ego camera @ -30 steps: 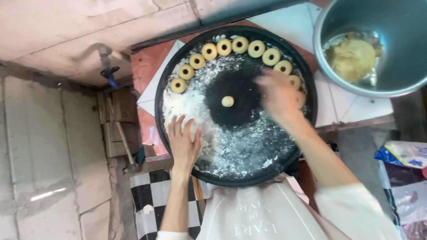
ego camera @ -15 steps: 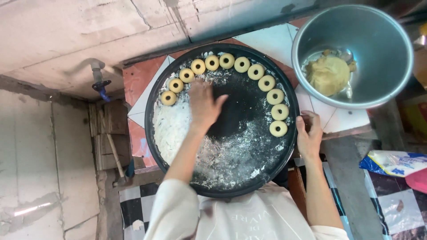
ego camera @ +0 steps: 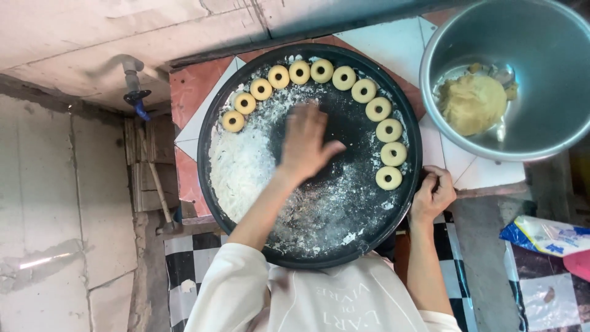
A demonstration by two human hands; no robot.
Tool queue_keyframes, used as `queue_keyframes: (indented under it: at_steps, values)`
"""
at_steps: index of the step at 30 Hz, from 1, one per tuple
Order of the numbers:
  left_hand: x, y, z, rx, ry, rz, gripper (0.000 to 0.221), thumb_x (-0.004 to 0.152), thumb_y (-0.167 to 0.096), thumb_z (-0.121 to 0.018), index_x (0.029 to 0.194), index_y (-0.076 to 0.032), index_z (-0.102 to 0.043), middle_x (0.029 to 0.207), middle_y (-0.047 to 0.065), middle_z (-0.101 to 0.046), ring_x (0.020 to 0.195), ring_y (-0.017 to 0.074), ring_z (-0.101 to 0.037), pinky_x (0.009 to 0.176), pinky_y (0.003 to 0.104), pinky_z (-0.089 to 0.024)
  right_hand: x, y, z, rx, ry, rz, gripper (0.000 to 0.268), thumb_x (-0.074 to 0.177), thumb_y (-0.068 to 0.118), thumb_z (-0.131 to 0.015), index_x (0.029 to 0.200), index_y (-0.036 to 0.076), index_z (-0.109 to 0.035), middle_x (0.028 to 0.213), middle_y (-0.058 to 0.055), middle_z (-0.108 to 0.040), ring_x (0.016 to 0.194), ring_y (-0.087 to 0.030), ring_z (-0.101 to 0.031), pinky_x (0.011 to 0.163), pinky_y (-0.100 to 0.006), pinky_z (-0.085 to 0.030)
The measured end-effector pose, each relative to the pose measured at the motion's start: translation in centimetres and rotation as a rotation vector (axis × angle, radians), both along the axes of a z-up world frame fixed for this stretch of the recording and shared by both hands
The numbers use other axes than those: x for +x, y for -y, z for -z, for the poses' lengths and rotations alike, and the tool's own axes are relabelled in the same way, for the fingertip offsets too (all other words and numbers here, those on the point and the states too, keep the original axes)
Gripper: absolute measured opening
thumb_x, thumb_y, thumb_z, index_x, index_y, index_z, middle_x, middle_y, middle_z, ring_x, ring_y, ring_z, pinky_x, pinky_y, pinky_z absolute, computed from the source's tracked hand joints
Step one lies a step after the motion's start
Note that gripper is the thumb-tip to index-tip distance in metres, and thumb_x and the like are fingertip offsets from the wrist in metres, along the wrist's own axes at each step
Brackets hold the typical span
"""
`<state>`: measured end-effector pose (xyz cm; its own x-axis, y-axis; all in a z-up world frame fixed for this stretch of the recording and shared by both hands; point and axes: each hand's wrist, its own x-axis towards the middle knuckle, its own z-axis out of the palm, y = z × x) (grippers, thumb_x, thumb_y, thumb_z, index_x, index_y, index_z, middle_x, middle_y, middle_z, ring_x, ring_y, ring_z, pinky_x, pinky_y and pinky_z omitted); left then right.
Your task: Shaping small pieces of dough into rings and arranging them on a floured tray.
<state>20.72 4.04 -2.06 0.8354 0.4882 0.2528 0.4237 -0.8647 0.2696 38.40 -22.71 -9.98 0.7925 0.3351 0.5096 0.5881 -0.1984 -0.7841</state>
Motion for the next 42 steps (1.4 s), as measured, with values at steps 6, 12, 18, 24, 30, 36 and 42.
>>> queue_keyframes:
  at_steps: [6, 12, 18, 24, 30, 36, 42]
  values:
    - [-8.0, 4.3, -3.9, -0.101, -0.296, -0.216, 0.113, 0.086, -0.077, -0.054, 0.154, 0.01, -0.029, 0.157, 0.036, -0.03, 0.147, 0.052, -0.028, 0.115, 0.07, -0.02, -0.2, 0.0, -0.2, 0.015, -0.022, -0.026, 0.023, 0.1, -0.003, -0.052, 0.098, 0.002, -0.075, 0.078, -0.015, -0.063, 0.071, -0.029, -0.062, 0.075, -0.039, -0.05]
    - [-1.9, 7.5, -3.1, -0.292, -0.328, 0.208, 0.103, 0.09, -0.08, -0.032, 0.157, -0.002, -0.03, 0.168, 0.023, -0.015, 0.158, 0.0366, -0.005, 0.122, 0.065, -0.003, -0.8, -0.3, -1.3, -0.006, -0.009, 0.004, 0.025, 0.098, -0.004, -0.05, 0.1, 0.0, -0.074, 0.073, -0.019, -0.06, 0.071, -0.033, -0.061, 0.073, -0.043, -0.051]
    - [-3.0, 0.1, -3.6, -0.257, -0.373, -0.202, 0.103, 0.093, -0.076, -0.042, 0.16, -0.001, -0.019, 0.166, 0.028, -0.015, 0.153, 0.0484, -0.012, 0.12, 0.068, -0.008, -0.9, -0.4, -1.5, 0.009, -0.003, 0.004, 0.026, 0.096, -0.007, -0.049, 0.097, 0.001, -0.074, 0.078, -0.018, -0.065, 0.073, -0.033, -0.063, 0.074, -0.041, -0.05]
    - [-7.1, 7.9, -8.2, -0.481, -0.53, 0.102, 0.11, 0.088, -0.074, -0.051, 0.157, 0.005, -0.019, 0.166, 0.03, -0.007, 0.151, 0.0536, -0.007, 0.117, 0.071, -0.011, 0.0, -0.5, 0.1, 0.039, 0.008, 0.006, 0.029, 0.095, -0.006, -0.048, 0.096, 0.003, -0.075, 0.071, -0.014, -0.061, 0.065, -0.029, -0.056, 0.072, -0.04, -0.051]
    - [0.4, 5.3, -5.7, -0.296, -0.344, 0.036, 0.096, 0.095, -0.076, -0.027, 0.156, -0.002, -0.034, 0.169, 0.018, -0.01, 0.151, 0.0525, 0.008, 0.116, 0.073, 0.008, -0.4, -0.6, -0.1, 0.022, -0.005, 0.024, 0.029, 0.094, -0.005, -0.047, 0.096, 0.004, -0.075, 0.076, -0.016, -0.064, 0.071, -0.033, -0.061, 0.073, -0.041, -0.05]
    - [-5.2, 2.8, -3.9, -0.315, -0.363, -0.367, 0.1, 0.096, -0.076, -0.036, 0.159, 0.0, -0.022, 0.164, 0.03, -0.016, 0.149, 0.058, -0.005, 0.111, 0.08, -0.003, -0.2, -0.1, 0.4, 0.02, 0.003, 0.039, 0.029, 0.095, -0.005, -0.049, 0.095, 0.006, -0.076, 0.072, -0.012, -0.061, 0.067, -0.027, -0.057, 0.073, -0.038, -0.049]
    - [-3.0, 9.7, -6.2, -0.322, -0.409, 0.068, 0.108, 0.085, -0.083, -0.029, 0.157, -0.002, -0.03, 0.168, 0.018, -0.017, 0.153, 0.0493, 0.0, 0.115, 0.075, 0.006, -0.1, -0.6, 0.3, 0.037, 0.005, 0.015, 0.029, 0.094, -0.006, -0.047, 0.096, 0.003, -0.075, 0.075, -0.014, -0.064, 0.068, -0.028, -0.059, 0.074, -0.038, -0.051]
